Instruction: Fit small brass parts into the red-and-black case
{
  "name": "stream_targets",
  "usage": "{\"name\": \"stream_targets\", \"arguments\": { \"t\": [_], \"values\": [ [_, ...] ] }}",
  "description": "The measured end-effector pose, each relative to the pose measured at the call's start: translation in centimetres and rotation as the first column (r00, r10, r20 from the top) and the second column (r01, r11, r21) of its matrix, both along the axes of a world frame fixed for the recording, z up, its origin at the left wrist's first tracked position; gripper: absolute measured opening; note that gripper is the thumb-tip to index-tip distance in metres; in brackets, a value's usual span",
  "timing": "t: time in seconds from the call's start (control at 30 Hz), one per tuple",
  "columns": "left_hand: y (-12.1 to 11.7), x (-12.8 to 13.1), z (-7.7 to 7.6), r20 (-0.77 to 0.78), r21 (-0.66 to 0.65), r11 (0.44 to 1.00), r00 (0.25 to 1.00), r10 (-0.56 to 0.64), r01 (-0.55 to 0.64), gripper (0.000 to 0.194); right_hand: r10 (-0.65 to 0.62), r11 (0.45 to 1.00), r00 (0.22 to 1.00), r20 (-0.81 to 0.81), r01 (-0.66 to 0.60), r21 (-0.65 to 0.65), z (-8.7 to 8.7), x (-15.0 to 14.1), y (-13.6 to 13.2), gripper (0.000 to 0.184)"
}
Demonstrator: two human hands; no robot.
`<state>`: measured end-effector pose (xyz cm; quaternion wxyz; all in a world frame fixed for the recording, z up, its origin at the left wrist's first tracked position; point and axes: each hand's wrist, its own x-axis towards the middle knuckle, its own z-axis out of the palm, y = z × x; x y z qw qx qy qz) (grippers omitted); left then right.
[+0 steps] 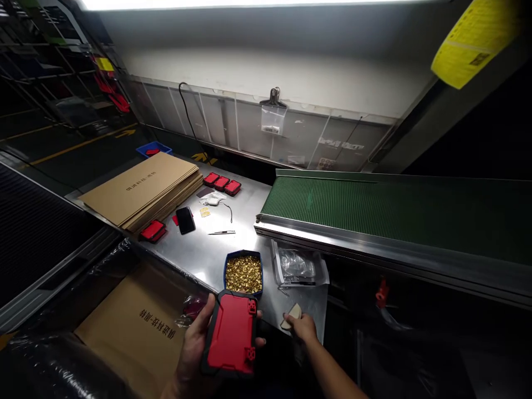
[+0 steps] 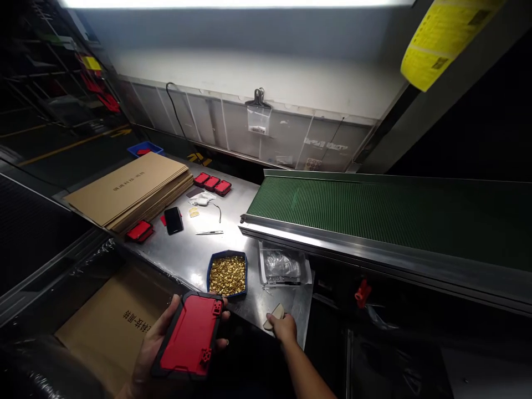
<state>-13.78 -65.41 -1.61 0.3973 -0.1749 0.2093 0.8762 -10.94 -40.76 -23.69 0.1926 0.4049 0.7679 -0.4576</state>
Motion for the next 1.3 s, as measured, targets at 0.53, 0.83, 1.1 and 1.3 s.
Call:
{"name": "stream_targets", "arguments": {
  "t": [0.53, 0.83, 1.1, 1.3],
  "values": [
    [4.3, 3.0, 4.0, 0.126, -0.221, 0.955, 0.965, 0.228, -0.196, 0.043, 0.437, 0.724, 0.123, -0.891, -0.637, 0.266, 26.6, 0.6, -0.4, 0.008],
    [4.2, 3.9, 3.6, 0.070, -0.293, 0.934, 0.970, 0.233, -0.203, 0.035, 0.479, 0.723, 0.249, -0.842, -0.656, 0.217, 25.5, 1.1, -0.7, 0.008],
    [3.4, 4.5, 2.6, -0.062, -0.354, 0.901, 0.967, 0.246, -0.252, 0.031, 0.482, 0.721, 0.279, -0.830, -0.664, 0.196, 24.6, 0.8, -1.8, 0.012],
    [3.2, 4.5, 2.0, -0.140, -0.357, 0.891, 0.959, 0.246, -0.281, 0.039, 0.459, 0.729, 0.308, -0.833, -0.667, 0.155, 22.7, 1.1, -2.6, 0.010]
  ]
}}
